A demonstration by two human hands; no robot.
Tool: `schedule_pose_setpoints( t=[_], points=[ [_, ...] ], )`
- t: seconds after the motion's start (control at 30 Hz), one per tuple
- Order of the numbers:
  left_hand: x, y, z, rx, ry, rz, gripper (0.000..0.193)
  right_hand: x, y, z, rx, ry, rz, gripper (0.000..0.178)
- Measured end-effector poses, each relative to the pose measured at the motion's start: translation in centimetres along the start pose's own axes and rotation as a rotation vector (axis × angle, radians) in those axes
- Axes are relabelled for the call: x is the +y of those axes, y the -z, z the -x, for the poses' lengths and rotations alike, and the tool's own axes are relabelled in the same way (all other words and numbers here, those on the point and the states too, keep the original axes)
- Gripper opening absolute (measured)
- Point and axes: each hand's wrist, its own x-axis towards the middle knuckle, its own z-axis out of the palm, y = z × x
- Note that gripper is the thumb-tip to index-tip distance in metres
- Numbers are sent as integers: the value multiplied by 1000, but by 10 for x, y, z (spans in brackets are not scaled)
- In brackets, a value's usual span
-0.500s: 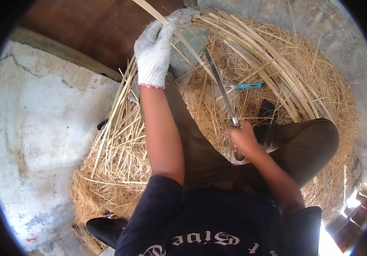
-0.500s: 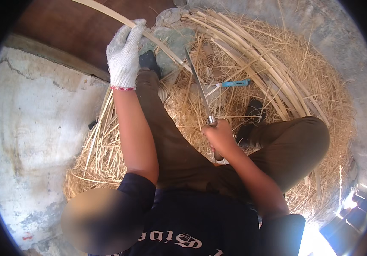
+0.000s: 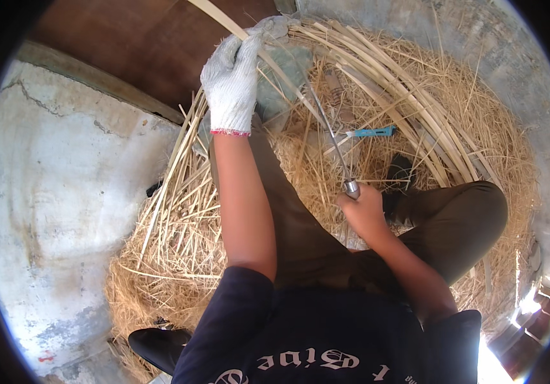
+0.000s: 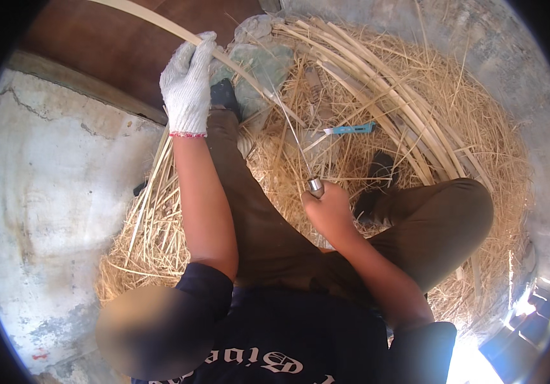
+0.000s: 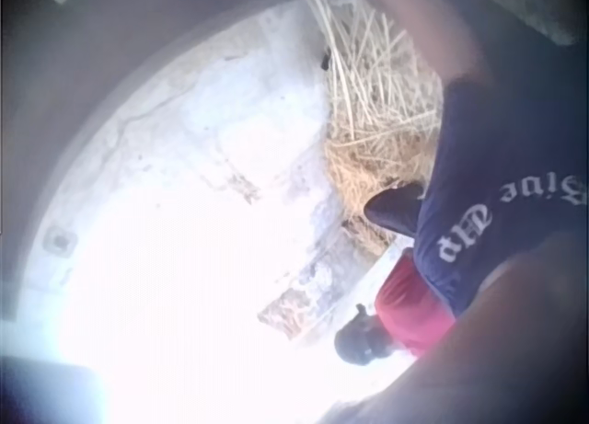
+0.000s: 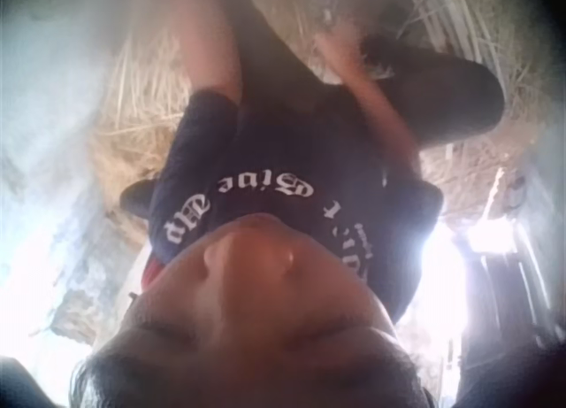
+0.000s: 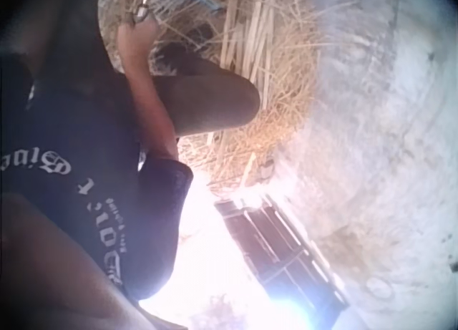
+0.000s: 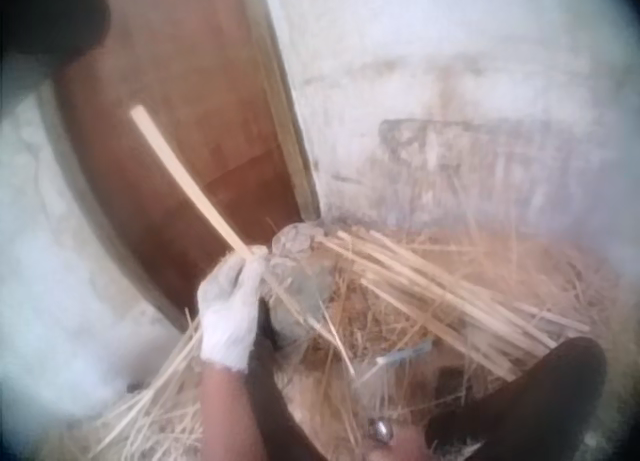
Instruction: The person sits on the floor and uses a knife to split long bamboo poles into thin strips. They hold the pole with a gloved left hand and use the knife in their right hand to shave and split the material, discarding the resulting strips onto a pile.
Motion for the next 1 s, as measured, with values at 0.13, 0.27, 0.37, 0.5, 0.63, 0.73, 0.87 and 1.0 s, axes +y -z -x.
schedule_pose_setpoints(
  t=[0.13, 0.27, 0.37, 0.5, 0.63, 0.73, 0.87, 1.0],
  points=[
    [-3, -4, -2, 9, -16, -111, 28, 10, -6, -2, 22, 60, -13, 22],
    [-5, -2, -4, 16, -55, -91, 29, -2, -1, -10, -131, -399, -97, 22],
    [-3, 2, -1, -3, -10, -47, 29, -4, 1, -5, -38, -386, -155, 22],
    [0, 0, -1, -82, -66, -4, 27, 26, -4, -15, 74, -16, -152, 25],
    [-3, 5, 1, -129, 42, 93, 26, 15, 0, -20, -160, -361, -319, 29],
    [1, 13, 2, -136, 112, 62, 26, -10, 6, -13, -132, -393, -184, 29],
    [0, 10, 1, -155, 54, 52, 26, 8, 2, -11, 93, -78, -161, 29],
    [3, 4, 1, -183, -61, 69, 26, 26, -4, -15, -32, -187, -280, 26]
  ],
)
